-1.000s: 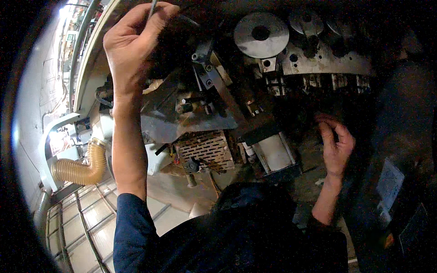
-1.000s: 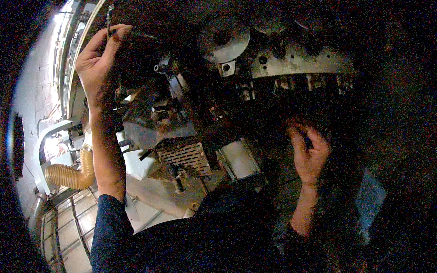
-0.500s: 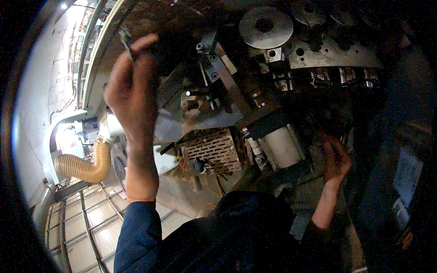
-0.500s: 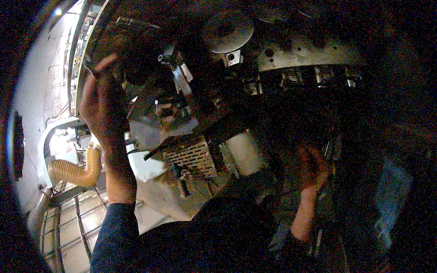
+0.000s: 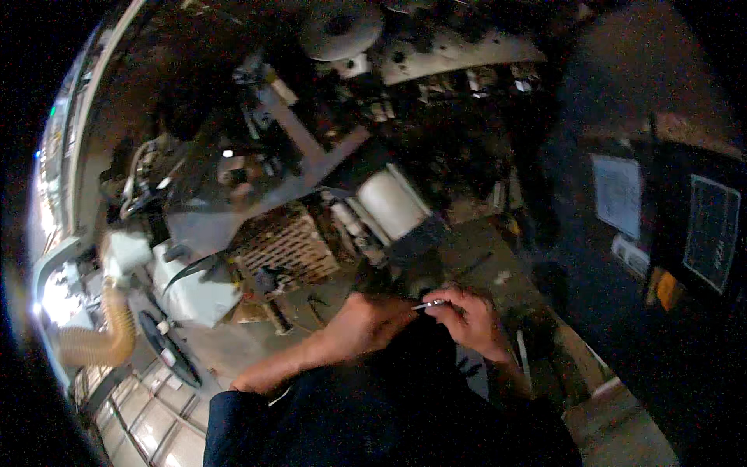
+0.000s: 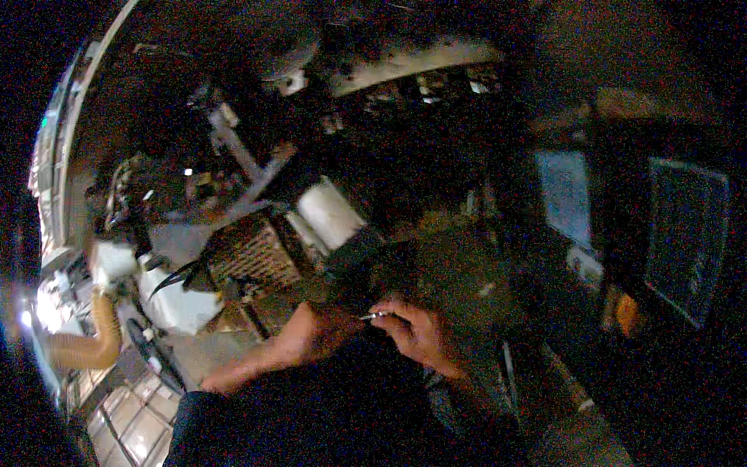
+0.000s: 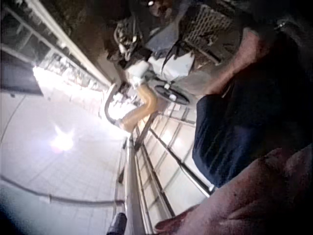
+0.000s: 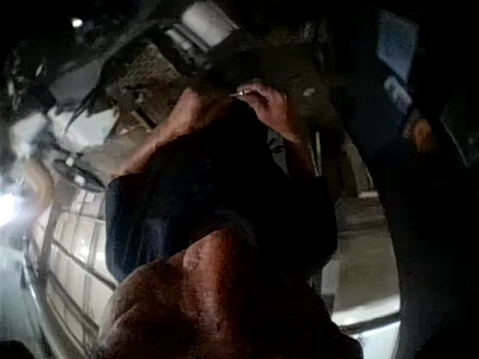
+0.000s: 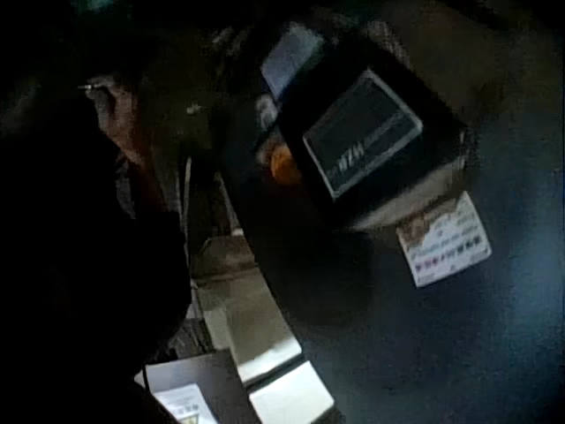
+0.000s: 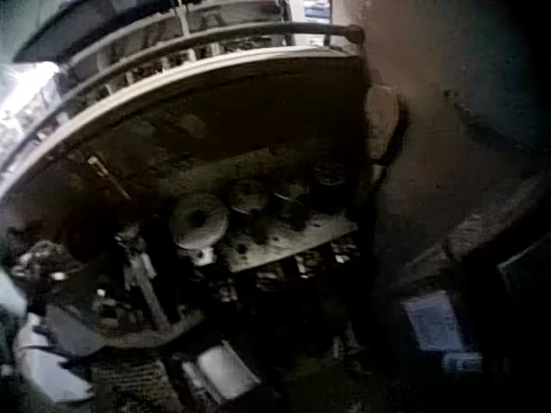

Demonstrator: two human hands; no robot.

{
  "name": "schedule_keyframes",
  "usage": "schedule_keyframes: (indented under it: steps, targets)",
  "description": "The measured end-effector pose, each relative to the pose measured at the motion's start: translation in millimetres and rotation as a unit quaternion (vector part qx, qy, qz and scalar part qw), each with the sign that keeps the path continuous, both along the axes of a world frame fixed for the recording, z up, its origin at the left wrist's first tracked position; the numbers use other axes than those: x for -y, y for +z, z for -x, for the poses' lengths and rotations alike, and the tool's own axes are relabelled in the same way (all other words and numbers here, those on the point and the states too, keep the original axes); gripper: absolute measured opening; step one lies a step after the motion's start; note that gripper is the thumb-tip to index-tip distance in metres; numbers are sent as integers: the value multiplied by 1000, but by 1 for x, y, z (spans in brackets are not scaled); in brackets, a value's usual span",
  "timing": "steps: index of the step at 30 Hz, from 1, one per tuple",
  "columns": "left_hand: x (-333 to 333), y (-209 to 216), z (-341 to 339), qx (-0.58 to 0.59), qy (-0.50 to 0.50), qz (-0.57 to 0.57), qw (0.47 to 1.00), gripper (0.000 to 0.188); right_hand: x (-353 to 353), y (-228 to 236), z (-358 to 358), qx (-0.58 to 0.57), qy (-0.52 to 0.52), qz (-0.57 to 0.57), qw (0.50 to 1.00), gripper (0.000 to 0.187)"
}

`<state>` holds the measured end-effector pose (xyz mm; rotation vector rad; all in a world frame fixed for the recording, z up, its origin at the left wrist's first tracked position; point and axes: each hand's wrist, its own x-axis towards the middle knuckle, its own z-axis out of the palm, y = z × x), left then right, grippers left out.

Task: The person works on an industrial machine, using a wrench to tighten or loosen components, handling a black cable, and using a screwdriver to adjust internal parts.

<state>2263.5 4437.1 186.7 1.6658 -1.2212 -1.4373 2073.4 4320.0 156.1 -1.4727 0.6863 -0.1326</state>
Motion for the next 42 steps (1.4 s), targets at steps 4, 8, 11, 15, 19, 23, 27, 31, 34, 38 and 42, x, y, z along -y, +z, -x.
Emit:
schedule_keyframes:
  steps: [4,8,11,15,19,23,27,31,34,38,42]
  targets:
    - [9,-24,12,64,15,-33,997,23,23,-42,45,-89,-192,-167,963,11]
    - [5,-36,16,151,50,-102,982,28,45,-147,88,-27,-431,-167,887,9]
    - [-20,-53,15,146,59,-24,987,30,69,-219,85,-97,-457,-154,870,12]
    - [-56,-55,10,135,69,-117,982,25,85,-296,112,-72,-404,-156,899,20]
    - [-100,-69,5,197,24,-138,970,30,109,-321,97,-30,-391,-228,891,23]
    - [-178,-64,-7,156,174,-199,952,22,113,-341,66,-31,-375,-263,888,26]
    - [-271,-87,-35,273,234,-237,903,17,117,-342,56,-43,-356,-261,896,30]
    - [-370,-151,-111,389,394,-275,786,18,120,-346,76,-50,-328,-278,901,34]
    - [-410,-177,-187,383,511,-317,701,16,106,-343,117,-60,-275,-333,900,37]
    - [-422,-261,-297,356,440,-428,705,22,95,-322,147,-134,-268,-477,826,36]
    - [-485,-376,-327,414,328,-479,701,25,12,-176,117,-314,-81,-72,943,33]
